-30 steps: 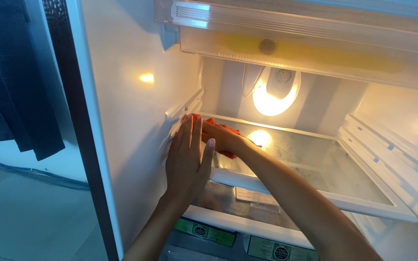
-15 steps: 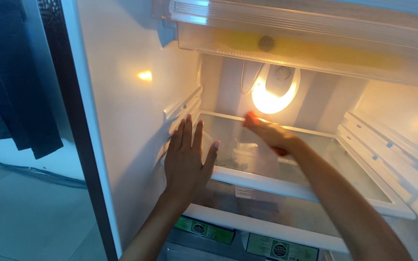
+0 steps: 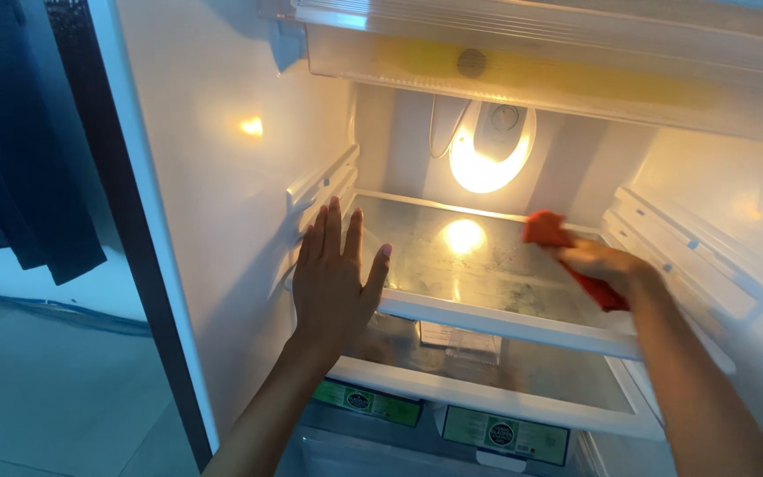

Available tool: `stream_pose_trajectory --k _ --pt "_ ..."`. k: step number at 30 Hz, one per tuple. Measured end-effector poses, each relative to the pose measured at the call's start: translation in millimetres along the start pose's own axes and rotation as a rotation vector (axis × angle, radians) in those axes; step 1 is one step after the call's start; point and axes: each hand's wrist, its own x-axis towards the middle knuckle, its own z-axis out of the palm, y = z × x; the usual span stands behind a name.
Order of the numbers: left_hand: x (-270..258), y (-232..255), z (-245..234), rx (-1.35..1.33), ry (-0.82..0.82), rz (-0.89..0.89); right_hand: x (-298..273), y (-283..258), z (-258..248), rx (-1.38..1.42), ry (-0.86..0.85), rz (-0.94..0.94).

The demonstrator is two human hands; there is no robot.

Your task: Cleaning the interior and exterior of a refrigerator with a cloth.

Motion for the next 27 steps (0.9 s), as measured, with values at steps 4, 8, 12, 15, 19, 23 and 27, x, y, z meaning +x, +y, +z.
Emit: stream_pose_trajectory --k 4,8,12,15,19,23,27 --pt "-4 -5 6 0.019 0.002 0.0 -123 -127 51 0.121 -0.081 -0.239" --pt "-30 -4 -8 -0.142 0.123 0.068 -217 -178 82 0.312 -0.208 -0.534" --pt "-76 6 -52 -0.327 0.199 0.15 -280 -167 56 1.017 -0.187 -0.452" --pt "-110 6 -45 -0.383 0.133 0.161 -292 -61 61 1.38 -0.088 -0.545" --pt "-135 12 -20 -0.343 0.109 0.206 -324 34 108 1.431 0.444 -0.228" --pt "-148 22 4 -0.358 0.101 0.307 -332 52 151 1.461 0.652 -0.009" --pt "-149 37 12 -0.443 -0.081 0.194 -318 21 153 0.848 0.799 0.107"
